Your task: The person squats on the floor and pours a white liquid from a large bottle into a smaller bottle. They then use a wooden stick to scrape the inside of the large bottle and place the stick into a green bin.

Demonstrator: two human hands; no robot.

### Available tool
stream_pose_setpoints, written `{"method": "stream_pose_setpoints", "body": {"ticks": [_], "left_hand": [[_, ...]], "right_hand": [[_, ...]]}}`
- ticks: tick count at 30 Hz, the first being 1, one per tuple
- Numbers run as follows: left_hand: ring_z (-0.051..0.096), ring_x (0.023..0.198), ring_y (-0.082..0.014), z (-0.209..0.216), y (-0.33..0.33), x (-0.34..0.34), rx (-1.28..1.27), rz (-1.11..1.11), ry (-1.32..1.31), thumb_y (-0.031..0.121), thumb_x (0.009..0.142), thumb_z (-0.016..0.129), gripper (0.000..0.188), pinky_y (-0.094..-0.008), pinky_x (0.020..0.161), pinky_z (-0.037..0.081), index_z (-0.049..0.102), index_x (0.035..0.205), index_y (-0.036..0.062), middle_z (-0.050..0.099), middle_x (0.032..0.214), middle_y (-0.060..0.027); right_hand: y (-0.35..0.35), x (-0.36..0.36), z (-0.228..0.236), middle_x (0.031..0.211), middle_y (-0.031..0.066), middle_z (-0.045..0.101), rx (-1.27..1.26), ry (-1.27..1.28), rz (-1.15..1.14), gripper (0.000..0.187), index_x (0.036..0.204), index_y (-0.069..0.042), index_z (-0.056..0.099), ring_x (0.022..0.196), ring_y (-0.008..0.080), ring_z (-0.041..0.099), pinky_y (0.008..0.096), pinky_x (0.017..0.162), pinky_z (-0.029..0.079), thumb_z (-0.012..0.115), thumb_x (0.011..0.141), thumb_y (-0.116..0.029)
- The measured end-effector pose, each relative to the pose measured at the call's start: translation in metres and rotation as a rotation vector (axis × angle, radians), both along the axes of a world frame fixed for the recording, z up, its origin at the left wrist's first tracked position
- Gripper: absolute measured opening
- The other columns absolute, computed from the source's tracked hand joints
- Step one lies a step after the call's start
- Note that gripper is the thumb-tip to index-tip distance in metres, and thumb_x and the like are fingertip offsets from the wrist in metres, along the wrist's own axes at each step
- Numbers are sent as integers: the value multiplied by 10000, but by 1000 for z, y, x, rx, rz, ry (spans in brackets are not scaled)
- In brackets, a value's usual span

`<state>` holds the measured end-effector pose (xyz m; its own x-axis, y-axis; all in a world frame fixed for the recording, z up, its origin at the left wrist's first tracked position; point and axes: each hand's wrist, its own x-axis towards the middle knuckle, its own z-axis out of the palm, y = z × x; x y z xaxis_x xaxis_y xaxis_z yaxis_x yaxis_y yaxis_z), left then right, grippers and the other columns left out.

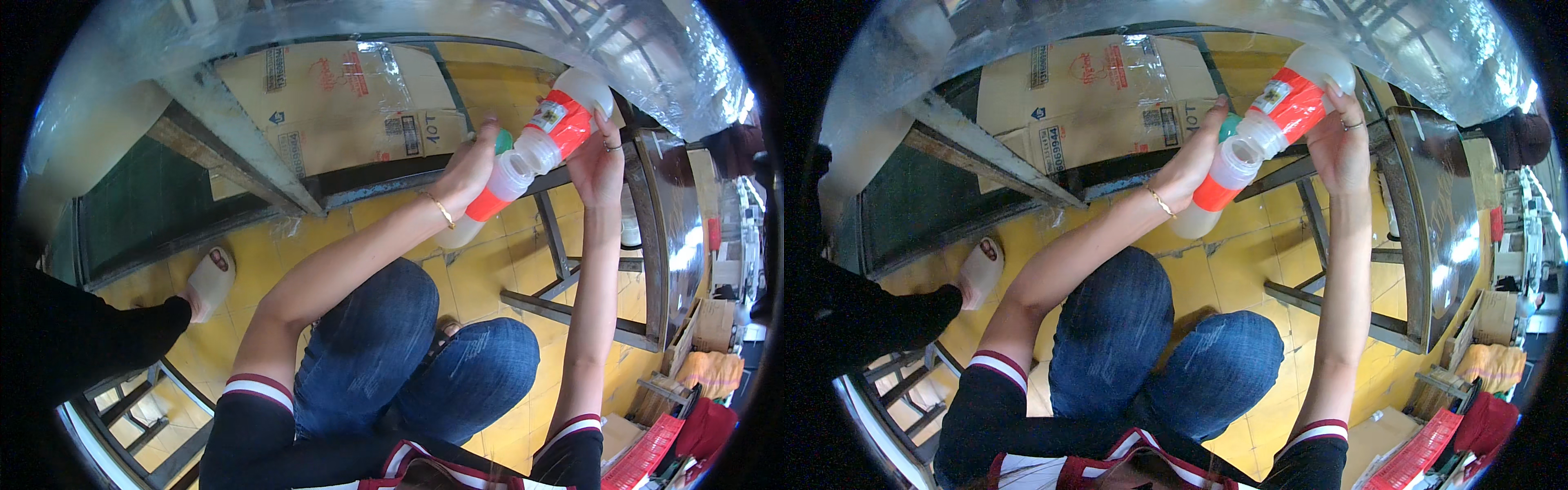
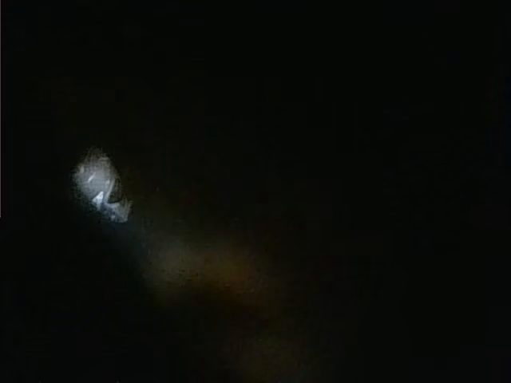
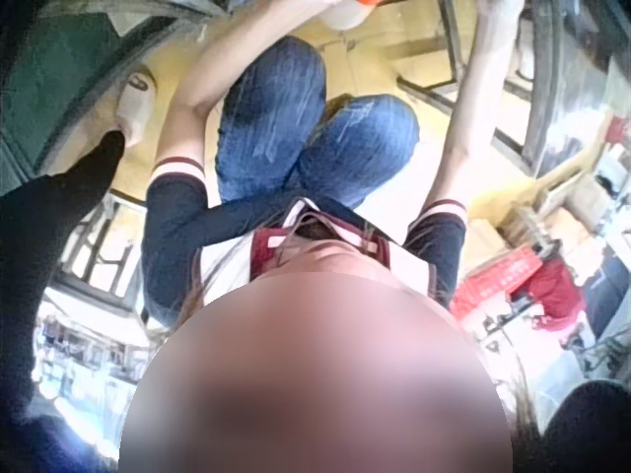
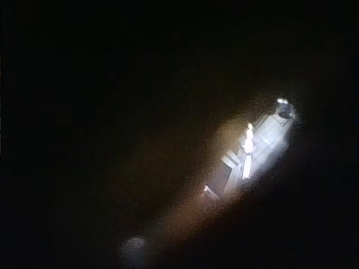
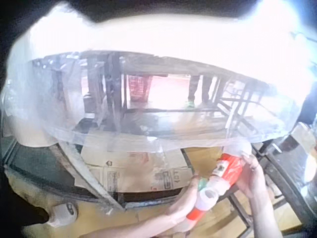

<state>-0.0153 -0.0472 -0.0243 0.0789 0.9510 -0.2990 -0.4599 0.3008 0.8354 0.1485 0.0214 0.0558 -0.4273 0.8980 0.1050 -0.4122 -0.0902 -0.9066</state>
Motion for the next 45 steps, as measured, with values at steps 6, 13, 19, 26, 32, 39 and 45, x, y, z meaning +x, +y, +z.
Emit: {"method": "stream_pose_setpoints", "body": {"ticks": [6,13,19,26,32,39,45], "left_hand": [[569,1076,-294,3,-3,3,15,67,51,700,906,289,876,-367,944,399,563,1168,-90,600,1135,-232],[570,1095,-333,-10,4,1,-55,73,72,718,891,296,906,-376,956,398,566,1160,-104,595,1138,-267],[549,1141,-377,-26,11,1,-52,10,160,714,893,278,922,-388,970,392,552,1165,-123,571,1173,-304],[508,1191,-409,-15,11,13,-5,24,276,692,905,259,900,-400,1009,367,536,1194,-114,545,1209,-326],[471,1243,-405,-12,21,17,10,-37,300,679,911,237,907,-396,1036,355,483,1254,-125,507,1271,-325],[477,1241,-402,-2,39,33,-45,-55,274,668,913,244,900,-402,1036,364,474,1267,-127,504,1284,-318],[458,1261,-400,9,39,43,-26,-36,304,676,910,225,921,-401,1049,351,451,1284,-135,481,1316,-311]], "right_hand": [[3,-4,0,1254,151,556,-117,-6,0,479,1297,-21,427,1148,268,560,427,981,450,551,929,-301],[-1,-5,4,1265,148,545,-60,8,-90,474,1305,-13,416,1159,253,550,415,985,442,546,936,-281],[-37,-11,44,1229,132,538,529,-411,-292,584,1314,1,418,1144,202,515,362,982,408,679,857,-253],[-57,-15,89,1218,139,525,935,-693,-312,714,1352,11,388,1165,227,492,348,1010,359,710,812,-328],[-38,-4,103,1227,160,541,903,-827,-422,762,1359,-13,410,1170,254,511,373,1013,376,712,806,-441],[-20,20,126,1274,196,545,1048,-1140,-734,751,1366,-94,471,1242,357,495,478,1054,363,580,836,-614],[9,39,142,1311,165,530,948,-1078,-681,618,1358,-129,495,1253,317,495,442,1038,400,592,874,-502]]}}
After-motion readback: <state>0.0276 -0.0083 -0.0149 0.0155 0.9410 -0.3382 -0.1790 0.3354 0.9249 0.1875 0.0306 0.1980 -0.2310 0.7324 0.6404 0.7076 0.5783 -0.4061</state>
